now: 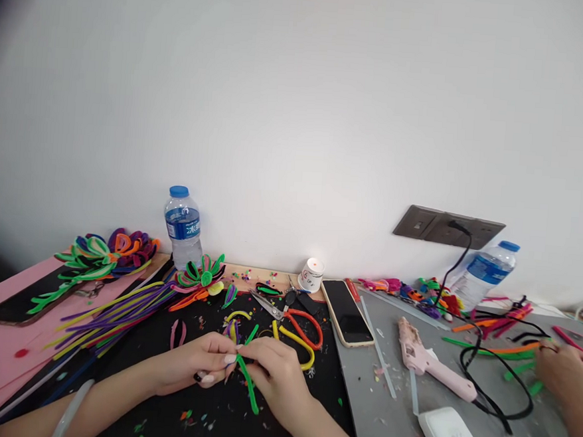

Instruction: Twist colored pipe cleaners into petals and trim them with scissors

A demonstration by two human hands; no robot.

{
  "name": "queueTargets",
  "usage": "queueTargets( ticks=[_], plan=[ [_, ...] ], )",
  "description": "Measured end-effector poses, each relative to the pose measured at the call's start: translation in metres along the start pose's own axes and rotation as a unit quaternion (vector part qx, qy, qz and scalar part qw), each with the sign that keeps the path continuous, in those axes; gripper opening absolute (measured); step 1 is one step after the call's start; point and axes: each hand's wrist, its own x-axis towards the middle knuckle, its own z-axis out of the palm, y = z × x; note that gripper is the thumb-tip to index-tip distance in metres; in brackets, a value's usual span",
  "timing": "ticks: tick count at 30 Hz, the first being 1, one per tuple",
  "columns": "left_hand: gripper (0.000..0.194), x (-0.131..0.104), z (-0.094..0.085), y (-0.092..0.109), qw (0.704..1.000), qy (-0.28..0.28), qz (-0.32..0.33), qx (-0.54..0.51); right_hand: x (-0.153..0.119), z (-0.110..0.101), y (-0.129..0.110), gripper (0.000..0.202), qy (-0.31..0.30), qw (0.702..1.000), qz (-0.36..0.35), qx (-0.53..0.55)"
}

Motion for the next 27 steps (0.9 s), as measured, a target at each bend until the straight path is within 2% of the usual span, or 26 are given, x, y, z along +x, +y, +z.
queueTargets(
  ticks=[5, 11, 18, 27],
  plan=[
    [0.030, 0.0004, -0.0024, -0.0017, 1.000, -0.018, 0.001, -0.001, 0.0014, -0.0018, 0.0002, 0.019, -0.028, 0.999, 0.017, 0.028],
    [0.026, -0.0009, -0.0013, -0.0007, 1.000, -0.024, -0.004, -0.011, 0.0035, -0.0025, -0.0018, 0.019, -0.027, 0.998, 0.026, 0.058],
    [0.023, 0.0001, 0.0013, -0.0009, 0.999, -0.032, 0.002, 0.009, 0.0008, -0.0051, -0.0019, 0.014, -0.039, 0.997, 0.058, 0.026],
    [0.027, -0.0014, 0.0020, 0.0024, 1.000, -0.025, -0.006, 0.015, 0.0047, -0.0100, -0.0069, 0.012, -0.053, 0.998, 0.006, -0.042]
  ],
)
